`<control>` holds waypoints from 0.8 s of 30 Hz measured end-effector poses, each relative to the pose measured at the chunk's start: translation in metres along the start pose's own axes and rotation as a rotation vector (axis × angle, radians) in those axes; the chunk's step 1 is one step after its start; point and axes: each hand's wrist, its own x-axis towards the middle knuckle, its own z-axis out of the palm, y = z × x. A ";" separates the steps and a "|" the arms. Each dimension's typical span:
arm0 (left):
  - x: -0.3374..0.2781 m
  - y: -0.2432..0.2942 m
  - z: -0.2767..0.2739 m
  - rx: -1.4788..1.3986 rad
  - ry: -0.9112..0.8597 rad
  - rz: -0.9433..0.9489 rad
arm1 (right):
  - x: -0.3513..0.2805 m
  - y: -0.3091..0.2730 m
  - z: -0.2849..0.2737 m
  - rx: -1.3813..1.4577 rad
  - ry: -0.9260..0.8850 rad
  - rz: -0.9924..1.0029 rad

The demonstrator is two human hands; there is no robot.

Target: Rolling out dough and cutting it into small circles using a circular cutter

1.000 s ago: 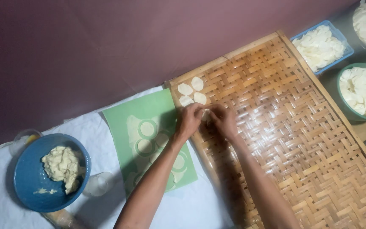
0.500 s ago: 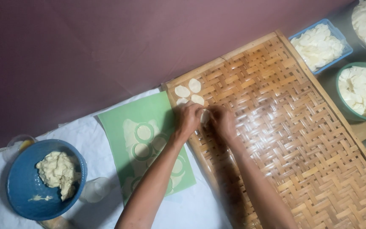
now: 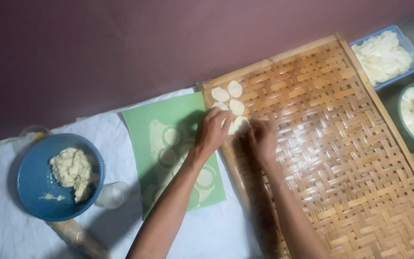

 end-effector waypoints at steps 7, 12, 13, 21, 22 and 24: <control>-0.112 0.010 -0.146 0.056 0.083 -0.357 | -0.112 -0.063 0.022 0.071 -0.205 -0.039; -0.178 0.009 -0.160 0.005 0.134 -0.457 | -0.143 -0.132 0.005 -0.075 -0.391 -0.038; -0.186 0.008 -0.153 -0.009 0.075 -0.484 | -0.142 -0.151 0.000 0.207 -0.361 0.306; -0.188 0.018 -0.130 -0.035 -0.159 -0.377 | -0.157 -0.127 0.023 -0.309 -0.271 -0.273; -0.188 0.015 -0.125 -0.029 -0.192 -0.360 | -0.156 -0.117 0.028 -0.291 -0.264 -0.302; -0.188 0.006 -0.112 -0.027 -0.234 -0.330 | -0.152 -0.110 0.034 -0.277 -0.245 -0.320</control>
